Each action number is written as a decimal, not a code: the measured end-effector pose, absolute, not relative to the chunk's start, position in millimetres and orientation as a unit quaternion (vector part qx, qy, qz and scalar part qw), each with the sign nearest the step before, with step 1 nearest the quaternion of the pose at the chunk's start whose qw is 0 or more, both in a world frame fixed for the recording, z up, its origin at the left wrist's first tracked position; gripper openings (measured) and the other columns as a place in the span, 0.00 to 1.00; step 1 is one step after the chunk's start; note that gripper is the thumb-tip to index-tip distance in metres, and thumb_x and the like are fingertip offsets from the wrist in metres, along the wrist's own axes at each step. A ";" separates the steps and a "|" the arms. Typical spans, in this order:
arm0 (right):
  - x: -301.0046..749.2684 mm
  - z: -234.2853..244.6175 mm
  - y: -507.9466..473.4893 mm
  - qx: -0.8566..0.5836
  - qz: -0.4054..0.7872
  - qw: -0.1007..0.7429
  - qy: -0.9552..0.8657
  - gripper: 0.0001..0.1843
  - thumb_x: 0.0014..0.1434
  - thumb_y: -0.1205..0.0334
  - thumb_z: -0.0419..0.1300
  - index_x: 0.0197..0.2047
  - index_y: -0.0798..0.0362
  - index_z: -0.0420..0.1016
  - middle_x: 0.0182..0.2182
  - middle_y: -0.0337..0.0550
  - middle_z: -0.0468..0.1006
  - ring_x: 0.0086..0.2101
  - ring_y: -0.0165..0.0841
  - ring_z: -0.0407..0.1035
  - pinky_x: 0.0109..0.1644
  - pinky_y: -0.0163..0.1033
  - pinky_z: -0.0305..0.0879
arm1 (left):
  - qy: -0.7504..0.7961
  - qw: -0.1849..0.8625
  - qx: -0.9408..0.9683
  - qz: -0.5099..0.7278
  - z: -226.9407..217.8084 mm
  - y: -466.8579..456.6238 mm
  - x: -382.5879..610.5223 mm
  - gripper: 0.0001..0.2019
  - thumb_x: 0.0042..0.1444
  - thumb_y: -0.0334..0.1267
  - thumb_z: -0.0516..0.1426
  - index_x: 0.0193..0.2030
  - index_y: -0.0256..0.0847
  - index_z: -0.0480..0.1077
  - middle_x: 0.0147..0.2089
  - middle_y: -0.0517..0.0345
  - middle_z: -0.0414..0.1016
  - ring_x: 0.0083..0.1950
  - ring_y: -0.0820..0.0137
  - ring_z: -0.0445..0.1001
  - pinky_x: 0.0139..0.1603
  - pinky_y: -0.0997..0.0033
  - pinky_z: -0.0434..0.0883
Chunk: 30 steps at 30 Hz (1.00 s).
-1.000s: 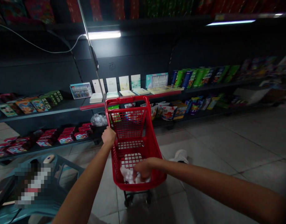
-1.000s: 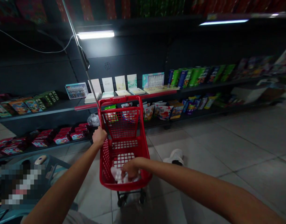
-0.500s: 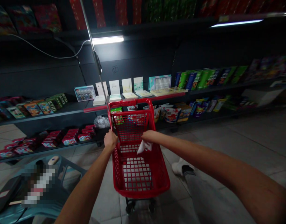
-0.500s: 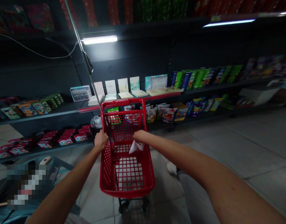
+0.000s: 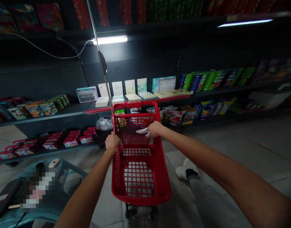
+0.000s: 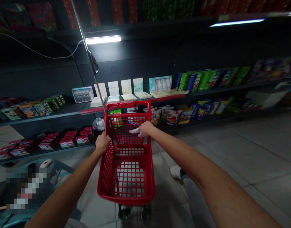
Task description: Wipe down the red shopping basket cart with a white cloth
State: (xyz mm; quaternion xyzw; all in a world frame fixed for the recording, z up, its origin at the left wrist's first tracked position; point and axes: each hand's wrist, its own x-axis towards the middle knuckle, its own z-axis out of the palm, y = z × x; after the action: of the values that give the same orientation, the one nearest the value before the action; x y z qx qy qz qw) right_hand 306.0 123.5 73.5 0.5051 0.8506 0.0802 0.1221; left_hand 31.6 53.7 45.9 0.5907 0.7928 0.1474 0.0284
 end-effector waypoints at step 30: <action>290.3 60.8 110.9 0.564 0.081 0.052 0.820 0.24 0.63 0.50 0.54 0.52 0.56 0.82 0.49 0.59 0.82 0.50 0.47 0.77 0.52 0.44 0.67 | 0.553 0.368 0.715 0.218 -2.6 -129.2 195.3 0.46 0.55 0.28 0.52 0.78 0.26 0.35 0.67 0.25 0.66 0.62 0.50 0.73 0.59 0.57 0.68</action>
State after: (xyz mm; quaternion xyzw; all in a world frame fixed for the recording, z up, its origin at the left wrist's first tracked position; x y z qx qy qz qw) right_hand 290.3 110.9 60.8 0.5640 0.8201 0.0812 0.0517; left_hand 195.3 -129.2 -2.6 0.7154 0.5527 0.2181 0.3676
